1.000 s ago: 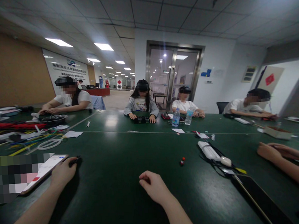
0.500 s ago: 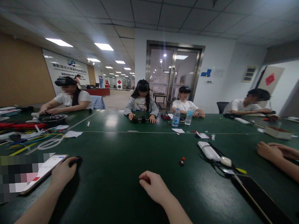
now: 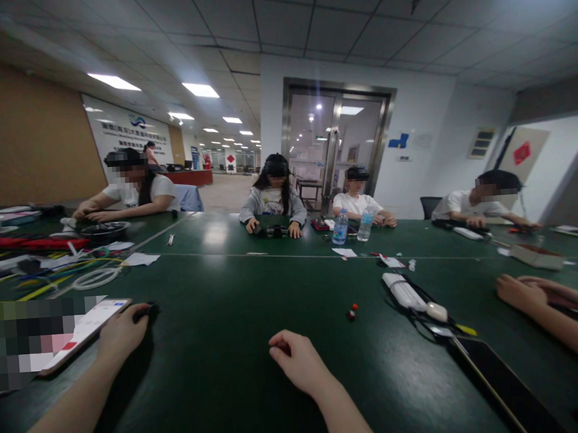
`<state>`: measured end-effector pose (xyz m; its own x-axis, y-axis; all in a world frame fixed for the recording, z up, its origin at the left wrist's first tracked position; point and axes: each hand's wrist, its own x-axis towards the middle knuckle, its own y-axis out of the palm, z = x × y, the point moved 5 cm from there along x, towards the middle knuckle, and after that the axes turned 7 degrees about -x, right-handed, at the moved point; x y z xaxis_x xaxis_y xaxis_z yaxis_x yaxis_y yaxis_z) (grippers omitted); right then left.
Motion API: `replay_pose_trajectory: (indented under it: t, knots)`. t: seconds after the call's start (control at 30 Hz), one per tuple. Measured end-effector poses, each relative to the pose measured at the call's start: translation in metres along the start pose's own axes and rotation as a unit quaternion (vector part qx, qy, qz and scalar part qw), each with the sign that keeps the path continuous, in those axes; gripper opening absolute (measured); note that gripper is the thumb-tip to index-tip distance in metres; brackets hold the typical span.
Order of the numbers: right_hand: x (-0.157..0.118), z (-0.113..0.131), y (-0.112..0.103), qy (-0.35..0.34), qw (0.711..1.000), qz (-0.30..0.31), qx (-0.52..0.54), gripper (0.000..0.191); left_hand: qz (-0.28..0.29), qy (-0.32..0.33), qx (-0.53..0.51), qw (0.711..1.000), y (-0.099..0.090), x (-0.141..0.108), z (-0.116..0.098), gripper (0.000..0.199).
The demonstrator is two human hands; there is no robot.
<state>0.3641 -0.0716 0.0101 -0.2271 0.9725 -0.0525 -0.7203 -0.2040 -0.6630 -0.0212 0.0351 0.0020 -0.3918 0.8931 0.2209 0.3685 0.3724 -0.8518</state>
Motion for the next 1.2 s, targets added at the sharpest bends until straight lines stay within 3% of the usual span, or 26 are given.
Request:
replay_pose_trajectory:
  t: [1.2]
  knots:
    - [0.0003,0.0008,0.0015,-0.007,1.0,-0.002,-0.003,0.023,-0.01,-0.026,0.01,1.0,0.0022,0.0018,0.0024,0.049]
